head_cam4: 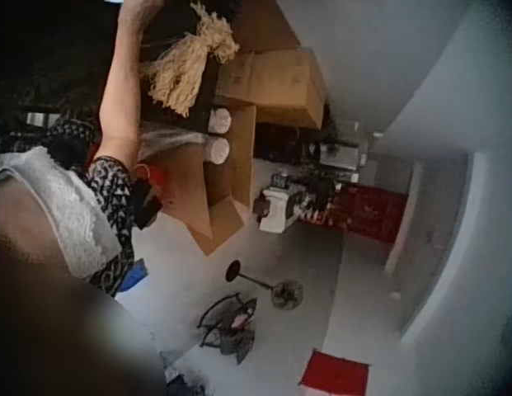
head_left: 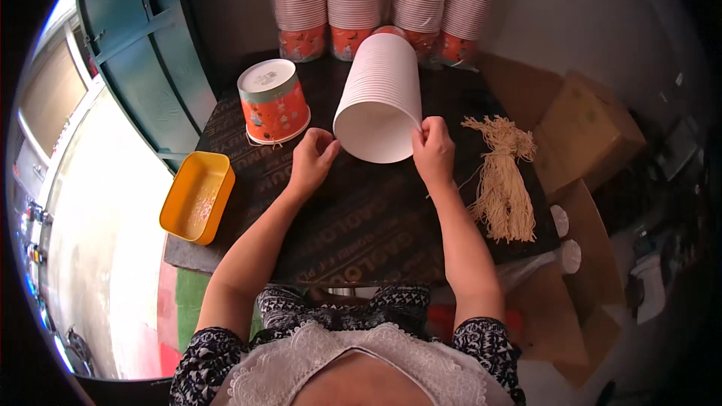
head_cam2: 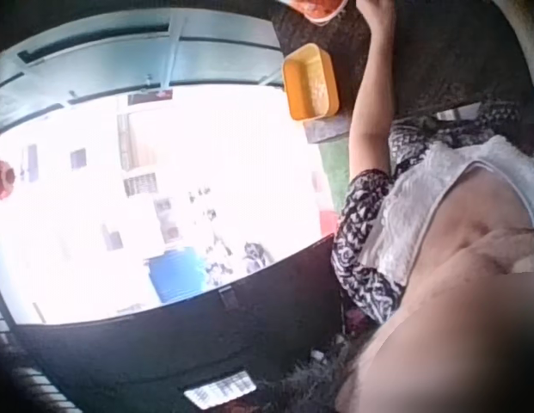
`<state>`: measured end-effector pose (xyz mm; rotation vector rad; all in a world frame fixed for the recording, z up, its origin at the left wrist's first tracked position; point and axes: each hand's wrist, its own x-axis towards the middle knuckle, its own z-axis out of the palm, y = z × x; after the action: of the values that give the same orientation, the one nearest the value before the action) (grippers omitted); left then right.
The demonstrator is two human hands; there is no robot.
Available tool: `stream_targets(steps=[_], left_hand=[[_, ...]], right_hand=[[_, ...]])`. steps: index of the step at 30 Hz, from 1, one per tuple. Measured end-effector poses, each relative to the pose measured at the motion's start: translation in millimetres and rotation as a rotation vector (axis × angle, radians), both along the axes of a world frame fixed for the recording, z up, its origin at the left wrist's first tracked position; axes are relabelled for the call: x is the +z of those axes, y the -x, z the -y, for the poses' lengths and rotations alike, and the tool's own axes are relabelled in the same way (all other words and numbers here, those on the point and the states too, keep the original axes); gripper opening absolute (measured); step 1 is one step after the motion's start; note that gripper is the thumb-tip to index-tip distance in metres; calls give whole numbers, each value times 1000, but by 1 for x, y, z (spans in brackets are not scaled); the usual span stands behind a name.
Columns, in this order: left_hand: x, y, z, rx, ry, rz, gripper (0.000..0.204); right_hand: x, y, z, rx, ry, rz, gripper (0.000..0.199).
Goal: Thread strings through holes in paper containers for packaging purposes.
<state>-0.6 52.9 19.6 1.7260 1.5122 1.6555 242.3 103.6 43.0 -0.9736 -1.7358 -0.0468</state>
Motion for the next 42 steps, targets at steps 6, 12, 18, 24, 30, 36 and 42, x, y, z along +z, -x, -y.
stream_targets(steps=[6, 12, 18, 24, 30, 36, 42], left_hand=[[-15, -8, -9, -236, 61, 276, 19], [-12, -4, -1, -348, 116, 330, 27], [-3, -8, 5, -395, 144, 414, 30], [0, -6, 9, -459, 204, 496, 26], [-10, 2, 5, -243, 212, 402, 18], [3, 7, 18, -213, 37, 361, 23], [45, 3, 46, -262, 30, 699, 14]], right_hand=[[-3, 0, 2, -127, -32, -8, 17], [-3, 5, 4, -182, -54, 25, 16], [-2, 3, 4, -224, -127, 88, 16], [3, 4, 9, -236, -175, 105, 16], [12, 11, 20, -53, -156, 70, 8], [24, 4, 30, 222, -179, 24, 20], [27, 4, 35, 446, -108, -155, 39]])
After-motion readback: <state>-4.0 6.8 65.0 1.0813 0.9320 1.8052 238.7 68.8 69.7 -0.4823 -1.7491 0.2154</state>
